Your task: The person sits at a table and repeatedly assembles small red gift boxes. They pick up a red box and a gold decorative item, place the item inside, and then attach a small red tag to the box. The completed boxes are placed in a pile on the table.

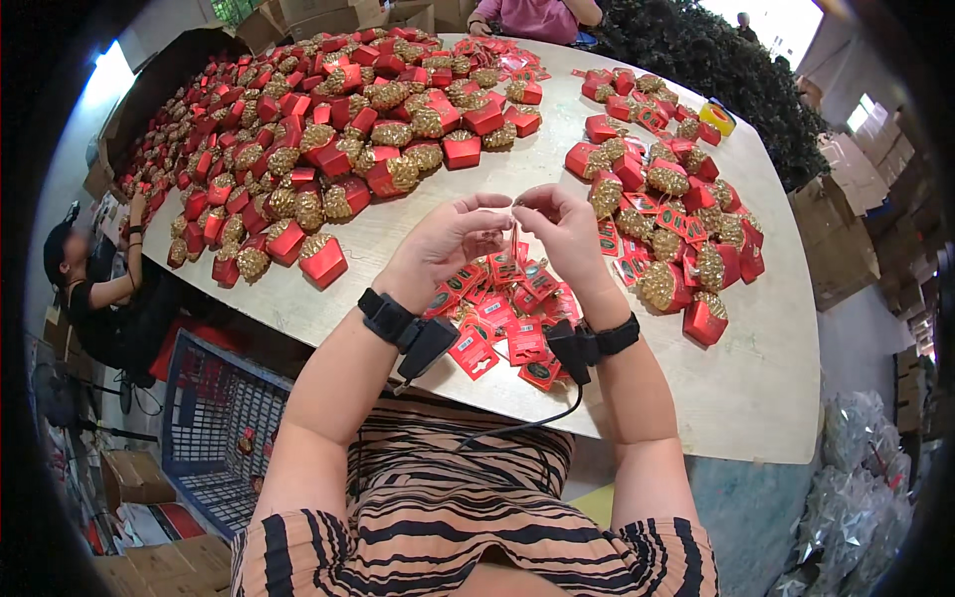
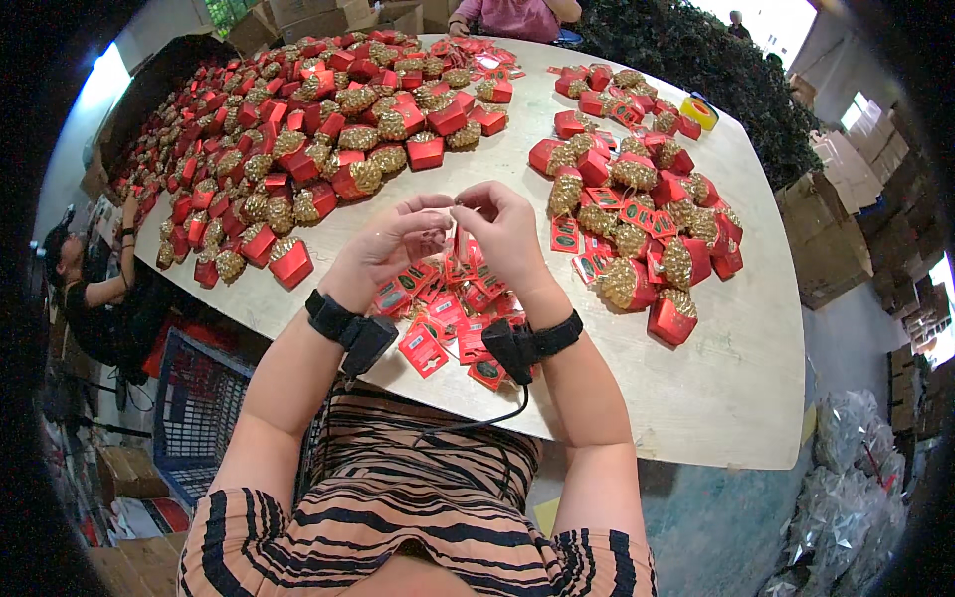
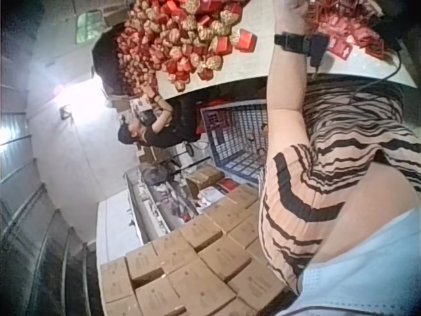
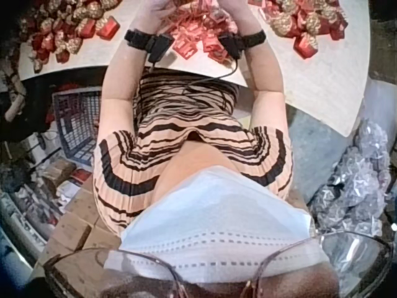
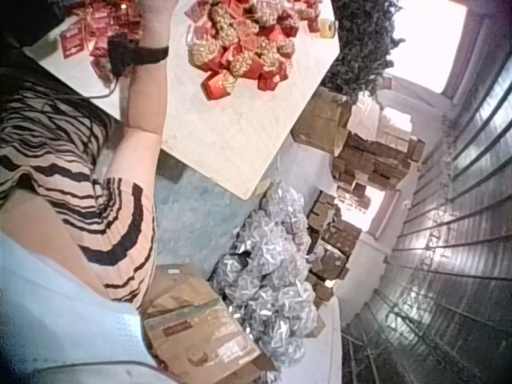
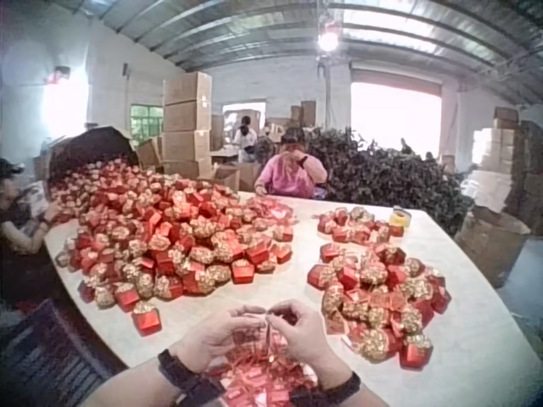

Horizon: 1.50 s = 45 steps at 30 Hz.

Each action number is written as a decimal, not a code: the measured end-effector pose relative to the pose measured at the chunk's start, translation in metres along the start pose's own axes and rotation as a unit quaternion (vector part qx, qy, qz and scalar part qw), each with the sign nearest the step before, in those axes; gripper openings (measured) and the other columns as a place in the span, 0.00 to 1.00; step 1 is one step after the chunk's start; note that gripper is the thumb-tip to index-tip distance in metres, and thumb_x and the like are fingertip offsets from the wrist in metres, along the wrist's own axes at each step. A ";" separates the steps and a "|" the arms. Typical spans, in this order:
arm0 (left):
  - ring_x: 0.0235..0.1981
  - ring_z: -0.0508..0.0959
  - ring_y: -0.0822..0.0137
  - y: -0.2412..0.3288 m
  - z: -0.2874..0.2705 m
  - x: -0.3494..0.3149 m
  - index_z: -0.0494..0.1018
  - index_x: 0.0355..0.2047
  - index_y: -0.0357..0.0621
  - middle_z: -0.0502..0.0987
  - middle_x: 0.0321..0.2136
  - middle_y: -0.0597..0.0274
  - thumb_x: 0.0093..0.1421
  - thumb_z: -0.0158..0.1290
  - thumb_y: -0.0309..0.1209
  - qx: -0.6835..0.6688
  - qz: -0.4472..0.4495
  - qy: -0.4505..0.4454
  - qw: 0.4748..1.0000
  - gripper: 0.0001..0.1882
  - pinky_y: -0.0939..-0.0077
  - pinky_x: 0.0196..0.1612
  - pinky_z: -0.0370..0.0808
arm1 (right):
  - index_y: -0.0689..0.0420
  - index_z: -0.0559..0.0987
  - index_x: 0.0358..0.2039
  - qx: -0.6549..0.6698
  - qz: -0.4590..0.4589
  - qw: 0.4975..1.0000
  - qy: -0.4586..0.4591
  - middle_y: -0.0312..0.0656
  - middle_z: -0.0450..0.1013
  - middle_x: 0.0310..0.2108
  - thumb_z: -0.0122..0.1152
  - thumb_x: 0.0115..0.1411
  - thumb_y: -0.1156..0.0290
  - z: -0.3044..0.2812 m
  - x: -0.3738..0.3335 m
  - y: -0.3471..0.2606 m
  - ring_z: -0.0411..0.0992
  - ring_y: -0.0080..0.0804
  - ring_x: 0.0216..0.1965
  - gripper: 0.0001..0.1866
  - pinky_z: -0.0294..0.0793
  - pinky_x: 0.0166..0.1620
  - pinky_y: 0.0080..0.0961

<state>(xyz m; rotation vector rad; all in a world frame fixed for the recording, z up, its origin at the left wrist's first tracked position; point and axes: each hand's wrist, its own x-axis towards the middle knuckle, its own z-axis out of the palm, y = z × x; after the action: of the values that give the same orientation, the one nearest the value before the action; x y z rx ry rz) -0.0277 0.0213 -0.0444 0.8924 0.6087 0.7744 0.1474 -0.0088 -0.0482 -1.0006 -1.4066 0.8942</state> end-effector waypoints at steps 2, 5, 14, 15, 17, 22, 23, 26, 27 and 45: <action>0.33 0.76 0.72 0.001 -0.002 -0.002 0.68 0.43 0.40 0.74 0.33 0.62 0.54 0.54 0.24 -0.004 0.009 0.012 1.000 0.15 0.78 0.37 0.75 | 0.65 0.74 0.31 0.066 0.025 0.998 0.004 0.39 0.73 0.25 0.60 0.52 0.75 -0.001 0.002 -0.002 0.71 0.21 0.25 0.08 0.70 0.29 0.18; 0.31 0.75 0.72 0.001 -0.009 -0.006 0.68 0.43 0.39 0.73 0.34 0.61 0.54 0.53 0.22 0.000 0.012 0.040 0.999 0.15 0.79 0.36 0.74 | 0.64 0.71 0.32 0.164 0.057 0.985 -0.006 0.44 0.74 0.28 0.59 0.53 0.76 -0.003 0.003 -0.001 0.72 0.22 0.24 0.08 0.70 0.28 0.16; 0.30 0.75 0.70 0.002 -0.028 -0.009 0.67 0.43 0.36 0.74 0.31 0.58 0.54 0.52 0.20 -0.024 0.003 0.038 0.999 0.15 0.78 0.35 0.75 | 0.64 0.67 0.33 0.307 0.099 0.946 -0.001 0.52 0.74 0.35 0.54 0.56 0.77 -0.004 0.002 -0.003 0.75 0.30 0.27 0.07 0.75 0.28 0.18; 0.29 0.75 0.70 0.004 -0.025 -0.011 0.67 0.43 0.36 0.74 0.30 0.58 0.54 0.52 0.20 -0.031 0.004 0.040 0.999 0.15 0.78 0.35 0.76 | 0.65 0.67 0.34 0.306 0.101 0.947 -0.001 0.52 0.74 0.34 0.54 0.56 0.77 -0.004 0.001 -0.004 0.75 0.30 0.27 0.08 0.75 0.28 0.18; 0.30 0.75 0.69 0.006 -0.020 -0.014 0.67 0.43 0.36 0.74 0.31 0.57 0.53 0.53 0.20 -0.037 0.012 0.036 0.999 0.16 0.77 0.37 0.76 | 0.65 0.67 0.35 0.290 0.102 0.952 -0.005 0.52 0.74 0.33 0.55 0.56 0.77 -0.003 0.002 -0.005 0.75 0.30 0.27 0.09 0.75 0.28 0.19; 0.35 0.77 0.66 0.013 0.000 -0.023 0.66 0.44 0.36 0.73 0.37 0.55 0.53 0.54 0.21 -0.027 0.065 0.028 0.997 0.17 0.74 0.43 0.76 | 0.66 0.71 0.37 0.239 0.095 0.966 -0.027 0.46 0.75 0.29 0.57 0.55 0.75 0.003 -0.001 -0.008 0.75 0.27 0.26 0.11 0.73 0.27 0.18; 0.36 0.77 0.66 0.013 0.000 -0.023 0.66 0.44 0.36 0.73 0.37 0.55 0.53 0.54 0.21 -0.009 0.070 0.027 0.997 0.17 0.74 0.43 0.76 | 0.66 0.72 0.36 0.215 0.090 0.972 -0.026 0.45 0.75 0.28 0.58 0.55 0.75 0.004 -0.002 -0.007 0.74 0.25 0.25 0.10 0.73 0.27 0.17; 0.38 0.77 0.65 0.013 0.005 -0.024 0.66 0.44 0.35 0.72 0.38 0.54 0.52 0.55 0.21 0.043 0.089 0.036 0.994 0.18 0.74 0.45 0.76 | 0.63 0.75 0.36 0.146 0.078 0.986 -0.034 0.38 0.74 0.26 0.59 0.54 0.72 0.004 -0.004 -0.005 0.72 0.19 0.25 0.10 0.67 0.26 0.15; 0.38 0.77 0.65 0.011 0.008 -0.025 0.66 0.43 0.35 0.72 0.38 0.55 0.52 0.55 0.21 0.060 0.097 0.048 0.992 0.18 0.75 0.44 0.76 | 0.64 0.75 0.35 0.150 0.082 0.985 -0.032 0.38 0.74 0.26 0.60 0.54 0.72 0.005 -0.004 -0.006 0.71 0.19 0.24 0.10 0.67 0.26 0.14; 0.28 0.76 0.72 -0.006 0.017 -0.018 0.67 0.37 0.36 0.75 0.29 0.59 0.54 0.55 0.27 0.186 0.138 0.111 0.966 0.12 0.80 0.31 0.73 | 0.63 0.76 0.33 0.182 0.115 0.975 -0.049 0.36 0.73 0.24 0.60 0.54 0.72 0.011 -0.006 -0.011 0.69 0.16 0.22 0.08 0.65 0.23 0.11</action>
<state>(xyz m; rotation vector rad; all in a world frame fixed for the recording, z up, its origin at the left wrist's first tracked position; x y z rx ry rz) -0.0242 -0.0031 -0.0382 1.2642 0.8563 1.0402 0.1357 -0.0183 -0.0413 -0.8563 -1.1646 1.3350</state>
